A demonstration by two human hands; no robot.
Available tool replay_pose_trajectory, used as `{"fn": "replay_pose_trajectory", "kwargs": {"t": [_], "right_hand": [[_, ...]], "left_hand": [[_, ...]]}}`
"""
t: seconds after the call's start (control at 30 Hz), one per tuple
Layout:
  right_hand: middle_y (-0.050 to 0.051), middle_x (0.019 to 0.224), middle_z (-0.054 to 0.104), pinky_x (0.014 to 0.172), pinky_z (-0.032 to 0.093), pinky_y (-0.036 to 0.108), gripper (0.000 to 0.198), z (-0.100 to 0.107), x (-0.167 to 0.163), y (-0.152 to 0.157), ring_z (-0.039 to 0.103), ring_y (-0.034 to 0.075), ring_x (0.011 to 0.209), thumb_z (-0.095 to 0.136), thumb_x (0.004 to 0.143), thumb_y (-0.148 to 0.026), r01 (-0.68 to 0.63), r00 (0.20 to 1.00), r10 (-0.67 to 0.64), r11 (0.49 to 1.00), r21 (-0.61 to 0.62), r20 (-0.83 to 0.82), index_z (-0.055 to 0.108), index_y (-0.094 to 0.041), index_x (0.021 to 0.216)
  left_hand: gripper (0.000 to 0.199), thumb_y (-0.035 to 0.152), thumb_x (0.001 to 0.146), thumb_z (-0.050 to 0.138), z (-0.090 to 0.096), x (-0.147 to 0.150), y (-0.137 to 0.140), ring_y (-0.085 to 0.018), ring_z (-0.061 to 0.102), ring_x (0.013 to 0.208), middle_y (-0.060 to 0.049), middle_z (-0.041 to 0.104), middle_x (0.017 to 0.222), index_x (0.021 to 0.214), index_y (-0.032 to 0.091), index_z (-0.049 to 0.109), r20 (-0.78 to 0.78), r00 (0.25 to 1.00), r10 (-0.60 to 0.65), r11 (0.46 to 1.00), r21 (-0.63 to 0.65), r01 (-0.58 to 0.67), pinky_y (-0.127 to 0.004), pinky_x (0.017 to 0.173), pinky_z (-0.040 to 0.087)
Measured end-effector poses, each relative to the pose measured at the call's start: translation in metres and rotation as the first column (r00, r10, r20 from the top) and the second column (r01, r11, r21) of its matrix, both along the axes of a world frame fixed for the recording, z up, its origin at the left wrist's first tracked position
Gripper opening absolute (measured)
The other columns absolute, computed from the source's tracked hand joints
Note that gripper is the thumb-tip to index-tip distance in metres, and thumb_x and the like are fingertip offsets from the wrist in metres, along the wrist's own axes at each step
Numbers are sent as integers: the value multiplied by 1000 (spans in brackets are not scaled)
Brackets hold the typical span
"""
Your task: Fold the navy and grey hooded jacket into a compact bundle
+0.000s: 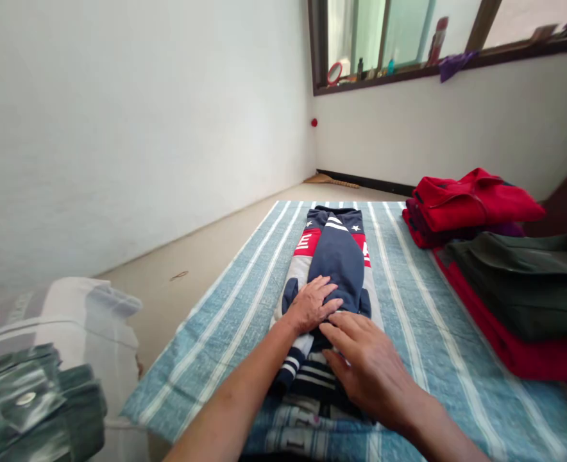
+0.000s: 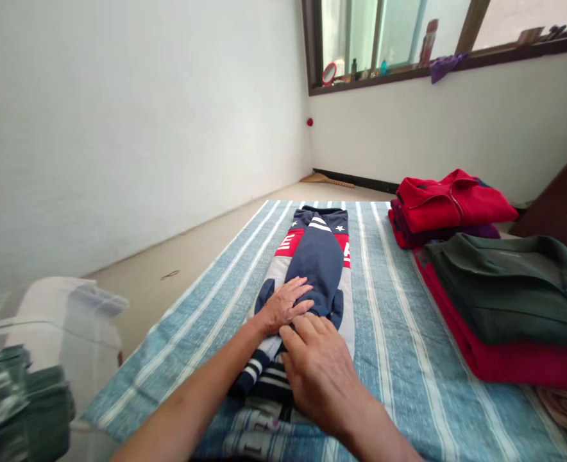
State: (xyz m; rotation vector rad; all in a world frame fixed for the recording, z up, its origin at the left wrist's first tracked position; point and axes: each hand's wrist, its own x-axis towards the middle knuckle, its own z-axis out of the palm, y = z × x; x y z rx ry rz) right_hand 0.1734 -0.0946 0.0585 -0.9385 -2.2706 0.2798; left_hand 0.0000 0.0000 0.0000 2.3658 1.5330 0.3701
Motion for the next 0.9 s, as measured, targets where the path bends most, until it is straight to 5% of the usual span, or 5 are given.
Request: {"fn": "replay_pose_trajectory", "kwargs": {"t": [0.1, 0.23, 0.5, 0.73, 0.9], "right_hand": [[14, 130, 56, 103, 42, 49, 40, -35, -15, 8, 47, 31, 125, 65, 80, -21, 73, 992, -80, 995, 75, 98, 60, -14, 119], [19, 138, 49, 106, 39, 51, 52, -54, -21, 9, 42, 33, 131, 67, 80, -27, 112, 982, -125, 989, 92, 141, 55, -8, 126], [17, 131, 57, 104, 42, 48, 40, -67, -21, 0, 50, 31, 124, 62, 83, -26, 132, 981, -151, 981, 145, 124, 60, -10, 120], [16, 129, 58, 106, 41, 46, 34, -70, -21, -1, 51, 29, 123, 60, 83, -22, 137, 979, -155, 982, 130, 135, 61, -12, 116], [15, 125, 60, 105, 42, 46, 32, -67, -21, 0, 53, 29, 120, 58, 81, -16, 140, 982, -154, 983, 121, 113, 62, -12, 113]], "left_hand": [[52, 49, 93, 44, -3, -1, 2, -26, 31, 139, -13, 43, 146, 131, 16, 54, -6, 1000, -4, 1000, 0, 4, -46, 113, 28], [48, 45, 94, 45, -1, -1, 2, -26, 32, 138, -13, 43, 146, 131, 16, 55, -3, 1000, 1, 1000, 1, -1, -44, 114, 29], [40, 32, 99, 31, 1, -2, 4, -16, 37, 136, -6, 53, 140, 128, 21, 56, 35, 998, -42, 999, 22, 41, -39, 114, 29], [40, 37, 94, 45, -4, 1, 4, -26, 39, 135, -13, 49, 141, 126, 16, 58, 43, 999, -17, 999, 47, 15, -49, 112, 30], [41, 36, 91, 50, 1, 4, 2, -22, 47, 129, -13, 57, 134, 124, 13, 58, 96, 995, 29, 994, 103, -39, -39, 112, 33]]}}
